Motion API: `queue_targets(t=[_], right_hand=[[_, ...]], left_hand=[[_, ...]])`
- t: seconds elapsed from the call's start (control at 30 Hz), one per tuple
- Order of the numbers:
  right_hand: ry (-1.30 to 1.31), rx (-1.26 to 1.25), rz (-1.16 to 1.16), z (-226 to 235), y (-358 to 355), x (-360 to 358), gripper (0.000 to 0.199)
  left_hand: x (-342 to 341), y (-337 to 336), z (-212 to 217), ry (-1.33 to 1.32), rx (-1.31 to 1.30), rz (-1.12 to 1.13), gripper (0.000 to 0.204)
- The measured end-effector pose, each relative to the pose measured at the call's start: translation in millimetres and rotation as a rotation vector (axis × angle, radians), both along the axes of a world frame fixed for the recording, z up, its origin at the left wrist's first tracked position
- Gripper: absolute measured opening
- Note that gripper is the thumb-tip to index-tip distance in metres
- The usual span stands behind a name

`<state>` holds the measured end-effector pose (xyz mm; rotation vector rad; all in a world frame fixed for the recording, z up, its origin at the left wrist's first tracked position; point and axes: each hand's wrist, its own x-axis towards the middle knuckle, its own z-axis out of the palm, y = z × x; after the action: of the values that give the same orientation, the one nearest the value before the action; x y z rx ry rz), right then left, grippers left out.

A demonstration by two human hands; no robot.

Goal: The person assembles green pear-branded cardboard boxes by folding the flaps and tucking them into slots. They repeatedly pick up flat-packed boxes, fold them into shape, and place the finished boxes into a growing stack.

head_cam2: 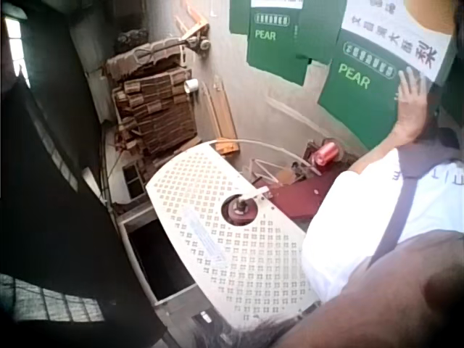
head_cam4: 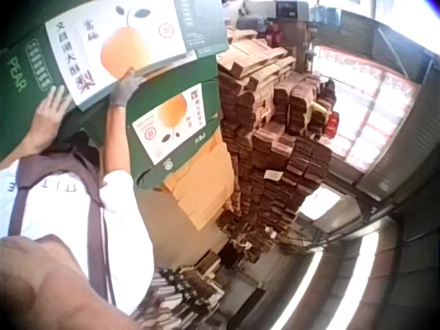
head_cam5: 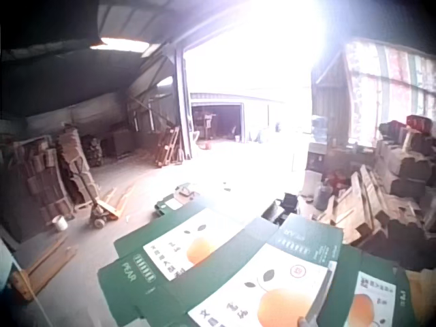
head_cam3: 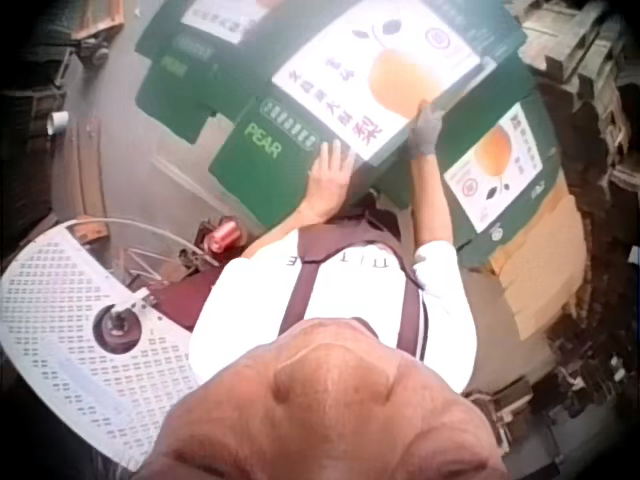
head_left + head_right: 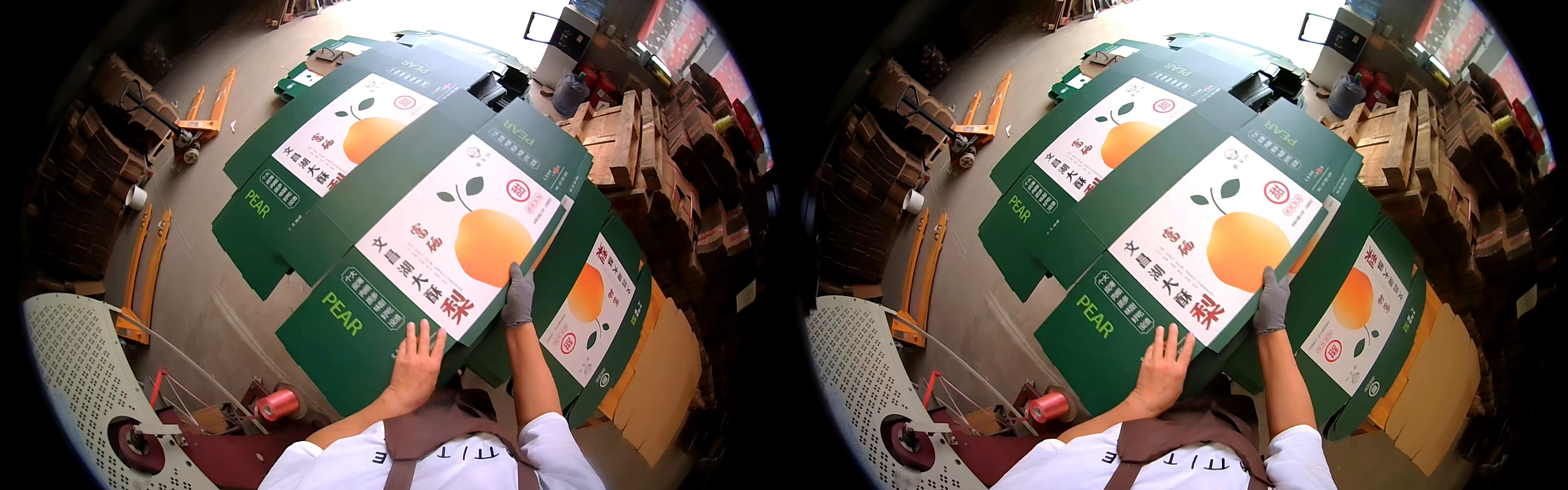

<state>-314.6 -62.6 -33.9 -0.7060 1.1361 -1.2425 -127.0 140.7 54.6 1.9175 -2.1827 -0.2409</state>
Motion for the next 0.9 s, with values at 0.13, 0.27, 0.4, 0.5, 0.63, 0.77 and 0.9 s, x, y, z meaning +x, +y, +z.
queue_targets(t=[0.13,0.27,0.4,0.5,0.63,0.77,0.9], right_hand=[[0.104,0.093,-0.166,-25,31,-73,0.035],[0.237,0.181,-0.209,-31,18,-92,0.037],[0.405,0.118,-0.112,-53,-33,-94,0.036],[0.638,0.121,-0.152,-73,-71,-101,0.036],[0.742,0.122,0.101,-69,-74,-137,0.040],[0.893,0.053,0.127,25,-1,-152,0.048],[0.937,0.153,-0.105,-16,108,-347,0.040]], left_hand=[[-45,9,-31,0.007,0.035,-0.139,0.052],[-61,-4,-61,0.078,0.088,-0.180,0.056],[-65,-30,-88,0.127,0.001,-0.121,0.070],[-74,-56,-86,0.135,0.008,-0.146,0.067],[-101,-67,-90,0.096,0.087,-0.223,0.068],[-90,-58,-103,-0.036,0.124,-0.116,0.070],[-195,-65,-101,0.106,0.016,-0.401,0.058]])
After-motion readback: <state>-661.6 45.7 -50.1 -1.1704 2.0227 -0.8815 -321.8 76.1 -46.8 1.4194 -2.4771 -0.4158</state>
